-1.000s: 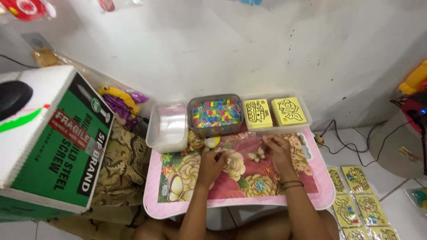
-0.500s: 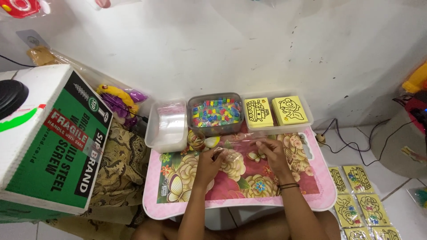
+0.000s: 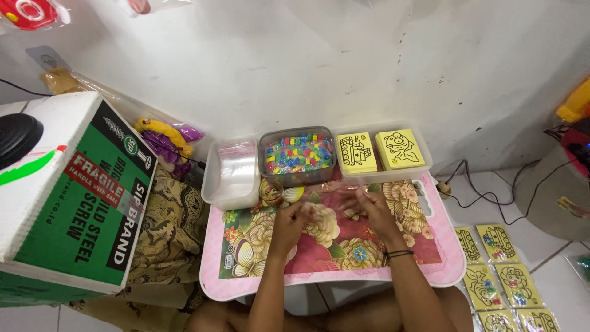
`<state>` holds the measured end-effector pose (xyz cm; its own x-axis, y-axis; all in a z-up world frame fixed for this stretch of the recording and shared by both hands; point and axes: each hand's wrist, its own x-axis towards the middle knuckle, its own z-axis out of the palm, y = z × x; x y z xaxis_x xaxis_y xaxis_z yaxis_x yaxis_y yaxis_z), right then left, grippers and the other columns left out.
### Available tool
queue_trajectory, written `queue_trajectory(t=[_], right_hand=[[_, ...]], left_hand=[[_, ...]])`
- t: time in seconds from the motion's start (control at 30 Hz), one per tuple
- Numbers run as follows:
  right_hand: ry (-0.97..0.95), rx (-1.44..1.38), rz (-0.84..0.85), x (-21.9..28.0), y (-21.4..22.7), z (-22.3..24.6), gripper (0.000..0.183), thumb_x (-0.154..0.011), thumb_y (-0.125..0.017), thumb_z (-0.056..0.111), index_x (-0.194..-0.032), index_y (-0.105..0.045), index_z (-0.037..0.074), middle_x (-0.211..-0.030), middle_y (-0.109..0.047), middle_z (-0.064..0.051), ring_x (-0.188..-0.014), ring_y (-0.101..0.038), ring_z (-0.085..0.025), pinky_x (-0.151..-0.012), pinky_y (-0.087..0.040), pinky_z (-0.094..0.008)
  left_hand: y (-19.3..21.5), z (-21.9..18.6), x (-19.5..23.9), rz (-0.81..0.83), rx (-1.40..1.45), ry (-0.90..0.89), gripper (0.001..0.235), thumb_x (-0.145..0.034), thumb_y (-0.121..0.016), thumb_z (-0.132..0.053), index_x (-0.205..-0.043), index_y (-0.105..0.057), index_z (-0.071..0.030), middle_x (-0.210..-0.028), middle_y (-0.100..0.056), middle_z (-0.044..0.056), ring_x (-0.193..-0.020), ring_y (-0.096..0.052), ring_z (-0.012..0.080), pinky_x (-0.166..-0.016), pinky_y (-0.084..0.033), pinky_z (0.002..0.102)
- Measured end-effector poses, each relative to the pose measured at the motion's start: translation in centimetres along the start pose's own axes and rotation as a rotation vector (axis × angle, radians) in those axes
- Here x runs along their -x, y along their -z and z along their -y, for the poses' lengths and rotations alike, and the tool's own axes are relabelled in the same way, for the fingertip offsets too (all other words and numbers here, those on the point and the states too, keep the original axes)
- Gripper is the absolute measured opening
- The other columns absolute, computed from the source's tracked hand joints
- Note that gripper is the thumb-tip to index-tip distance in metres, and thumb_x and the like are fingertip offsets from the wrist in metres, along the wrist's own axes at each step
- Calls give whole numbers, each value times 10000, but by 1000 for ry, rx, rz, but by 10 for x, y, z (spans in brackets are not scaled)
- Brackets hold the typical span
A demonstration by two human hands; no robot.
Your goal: The person sits on the floor and packs small, yellow, tank-shaped craft items into clear plastic bags. They pick up the items from a tray, place them into the bags, and then arrange the filled bags on the floor.
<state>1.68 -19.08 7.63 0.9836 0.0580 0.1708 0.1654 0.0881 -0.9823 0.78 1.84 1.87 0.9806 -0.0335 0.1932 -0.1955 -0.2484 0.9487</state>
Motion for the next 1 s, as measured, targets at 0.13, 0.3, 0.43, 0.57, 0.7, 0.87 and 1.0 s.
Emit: queue_trajectory(t=[0.13,0.3,0.43,0.57,0.7,0.87,1.0], right_hand=[[-119,-36,28,-7,12,-29,740,-1065,-416,530,-758,-800,-24,-561,-698,-131,-489,-604,-136,-534,-374,-219],[-27,18,26,-5,3,0,758,-1081,-369,507,-762,-807,-22,-544,-658,-189,-415,-506,-203,-468,-379,-284],[-5,-57,47,-2,6,-13,744,-1092,-337,513,-880,-811,-20,-541,-689,-181,-413,-562,-185,-470,-360,-257],[-6,-46,-18,-3,6,-15,667,-1082,-430,459,-785,-749,-45,-565,-631,-189,-422,-459,-218,-451,-328,-338],[17,-153,0,-7,7,-10,778,-1092,-319,538,-700,-732,8,-571,-720,-198,-423,-636,-205,-415,-389,-252],[144,-307,-198,-19,33,-86,509,-1084,-467,388,-916,-748,-2,-738,-740,-179,-531,-624,-204,-514,-421,-261],[226,-32,-437,-9,18,-46,276,-1025,-603,199,-917,-781,17,-805,-729,-120,-760,-616,-168,-770,-502,-308]], left_hand=[[3,10,-3,-8,88,49,463,-1083,-445,-301,-947,-799,-33,-834,-784,167,-771,-690,219,-760,-546,375],[-3,30,-6,-14,164,32,612,-1102,-363,-369,-850,-812,-39,-673,-746,119,-628,-636,192,-687,-510,326],[1,9,-2,-54,132,36,458,-1071,-467,-302,-814,-743,-43,-663,-648,48,-668,-548,170,-698,-475,331],[2,11,-6,-26,74,79,211,-968,-683,-283,-969,-776,-93,-597,-614,50,-562,-516,111,-586,-441,284],[3,-5,-2,-38,136,97,105,-959,-684,-143,-942,-756,-70,-639,-654,72,-583,-539,136,-592,-452,294],[1,13,-4,-98,173,95,110,-951,-709,-135,-888,-747,-54,-625,-646,48,-583,-548,121,-579,-477,282],[4,10,-4,-94,206,61,153,-945,-731,-185,-853,-736,-62,-592,-600,40,-560,-500,125,-529,-458,290]])
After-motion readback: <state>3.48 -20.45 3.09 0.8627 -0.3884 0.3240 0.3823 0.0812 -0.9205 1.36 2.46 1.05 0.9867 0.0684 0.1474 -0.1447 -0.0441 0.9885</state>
